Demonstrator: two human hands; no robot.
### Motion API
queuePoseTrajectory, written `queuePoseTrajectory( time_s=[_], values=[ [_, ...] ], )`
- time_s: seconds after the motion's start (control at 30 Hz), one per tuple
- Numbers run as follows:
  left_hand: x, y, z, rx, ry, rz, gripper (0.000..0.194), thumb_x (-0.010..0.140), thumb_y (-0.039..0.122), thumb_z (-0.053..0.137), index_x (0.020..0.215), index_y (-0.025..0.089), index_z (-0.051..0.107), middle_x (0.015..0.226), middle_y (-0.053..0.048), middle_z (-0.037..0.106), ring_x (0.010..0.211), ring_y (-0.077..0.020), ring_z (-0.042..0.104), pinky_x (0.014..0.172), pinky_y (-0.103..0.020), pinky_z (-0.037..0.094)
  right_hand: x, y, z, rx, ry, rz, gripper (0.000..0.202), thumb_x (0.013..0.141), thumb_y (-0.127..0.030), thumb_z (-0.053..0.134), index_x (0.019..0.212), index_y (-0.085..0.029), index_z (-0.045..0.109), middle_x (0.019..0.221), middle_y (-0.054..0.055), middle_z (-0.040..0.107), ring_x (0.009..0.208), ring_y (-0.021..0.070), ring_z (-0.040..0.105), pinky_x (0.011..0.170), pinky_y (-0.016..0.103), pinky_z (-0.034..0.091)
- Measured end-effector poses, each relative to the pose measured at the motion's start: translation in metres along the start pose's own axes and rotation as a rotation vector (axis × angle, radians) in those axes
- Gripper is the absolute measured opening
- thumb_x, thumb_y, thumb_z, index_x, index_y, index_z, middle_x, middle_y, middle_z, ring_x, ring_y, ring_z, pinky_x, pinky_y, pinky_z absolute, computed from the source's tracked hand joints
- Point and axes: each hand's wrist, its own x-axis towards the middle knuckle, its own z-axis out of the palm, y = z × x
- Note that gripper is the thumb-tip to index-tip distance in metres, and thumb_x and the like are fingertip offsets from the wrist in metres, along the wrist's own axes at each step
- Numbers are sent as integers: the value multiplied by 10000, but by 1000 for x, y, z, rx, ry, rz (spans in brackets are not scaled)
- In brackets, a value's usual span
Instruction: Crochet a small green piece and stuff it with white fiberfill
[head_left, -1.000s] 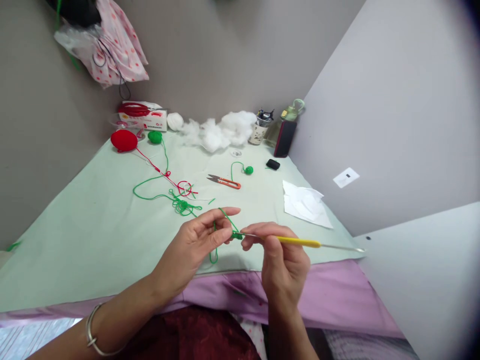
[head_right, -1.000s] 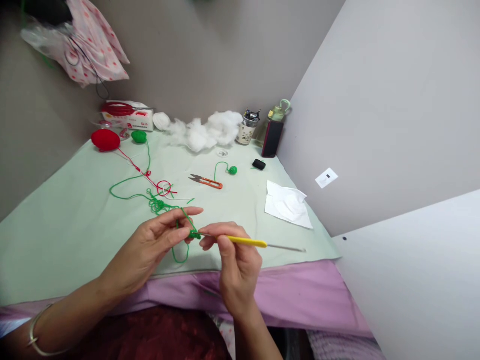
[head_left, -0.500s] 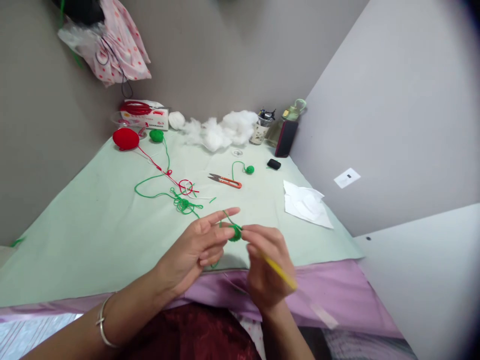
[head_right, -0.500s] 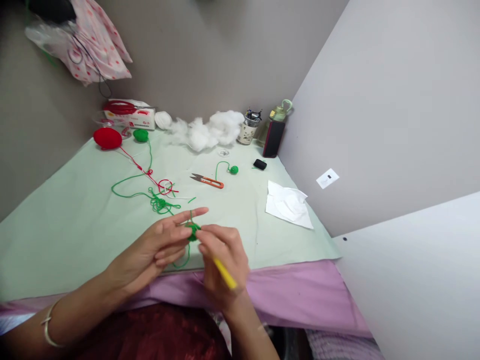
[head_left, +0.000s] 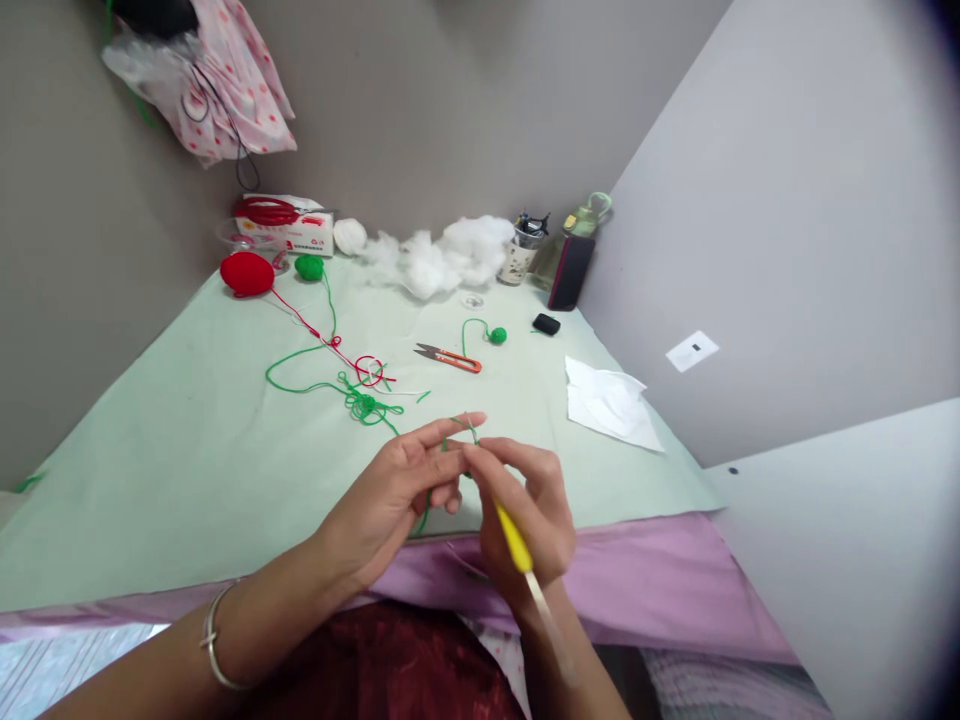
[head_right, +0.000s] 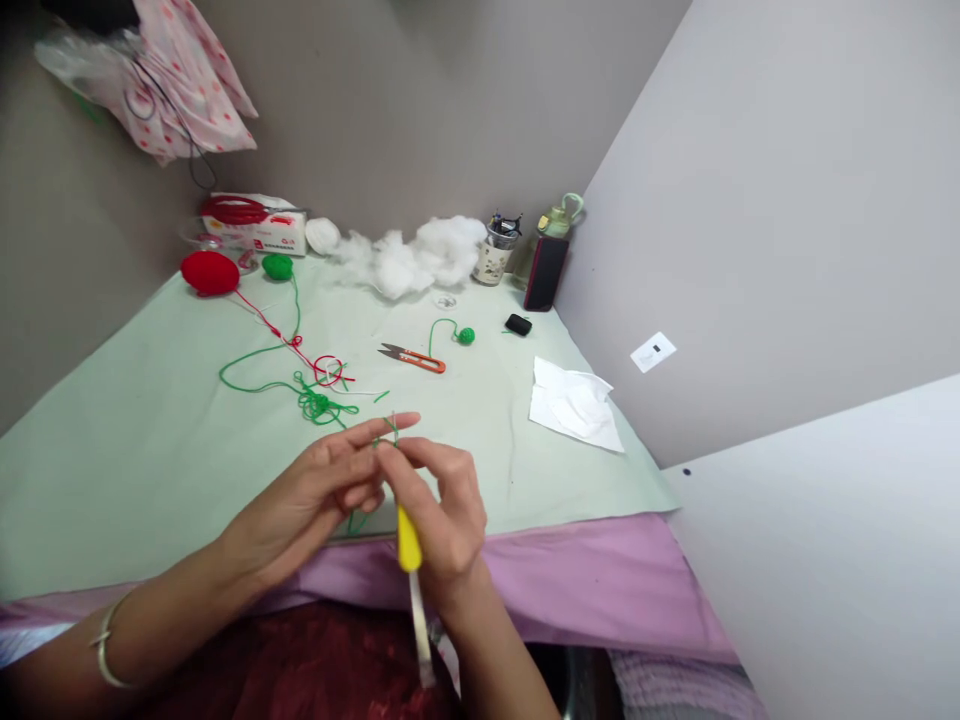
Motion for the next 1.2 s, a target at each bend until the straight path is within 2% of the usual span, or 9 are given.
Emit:
queuePoseTrajectory(
  time_s=[0.07,0.17,0.3,0.5,0.7,0.83,0.97,1.07,1.2],
  values=[
    [2,3,-1,-62,-17,-44,360,823,292,876,1166,192,827,655,72,473,539,-37,350,594,-186,420,4,1,-2,138,46,178,293,986,-75,605,1132,-262,777,949,43,740,853,172,702,736,322,592],
    [2,6,-3,-26,6,18,333,815,253,874,1145,232,836,757,45,563,640,-48,460,728,-191,463,12,1,-3,436,86,443,222,1030,-167,573,994,-252,775,822,1,692,679,125,626,649,292,542],
    [-1,4,-3,94,-13,79,360,810,251,880,1160,317,830,876,19,667,840,-102,576,813,-212,446,14,-1,-1,517,-3,504,169,1011,-212,634,980,-254,795,847,12,718,766,141,655,687,287,542],
    [-4,5,-3,213,5,100,302,856,295,835,1156,332,830,864,23,615,800,-105,516,725,-222,409,14,3,-4,722,47,617,191,1037,-259,610,969,-241,787,883,15,767,695,110,674,644,255,560],
    [-6,4,-4,281,25,163,313,852,291,831,1162,336,825,878,15,587,825,-125,522,734,-237,437,13,-1,-10,623,10,555,236,1072,-241,530,1012,-241,759,913,15,776,727,122,711,684,275,591],
    [-7,3,-5,414,66,249,342,863,274,823,1200,335,809,868,14,614,820,-132,536,759,-254,449,8,-7,-13,353,-21,321,252,1044,-132,524,1100,-248,741,927,17,768,796,144,709,728,298,585],
    [-7,3,-7,453,85,282,330,868,278,823,1192,335,809,857,18,626,819,-129,543,763,-250,450,2,-8,-11,285,-25,154,290,1011,-70,525,1175,-235,697,1021,43,777,902,177,735,778,338,599],
    [-7,4,-8,411,64,260,319,860,294,840,1171,356,816,860,23,619,825,-124,545,750,-233,451,2,-9,-9,311,-2,172,274,1018,-78,519,1150,-231,704,1005,42,780,876,174,734,751,334,601],
    [-8,4,-7,311,42,186,292,851,310,854,1138,357,831,874,18,617,832,-121,553,742,-219,454,7,-10,-8,437,70,371,233,1054,-162,519,1069,-229,741,944,35,778,757,150,717,685,318,602]
  ],
)
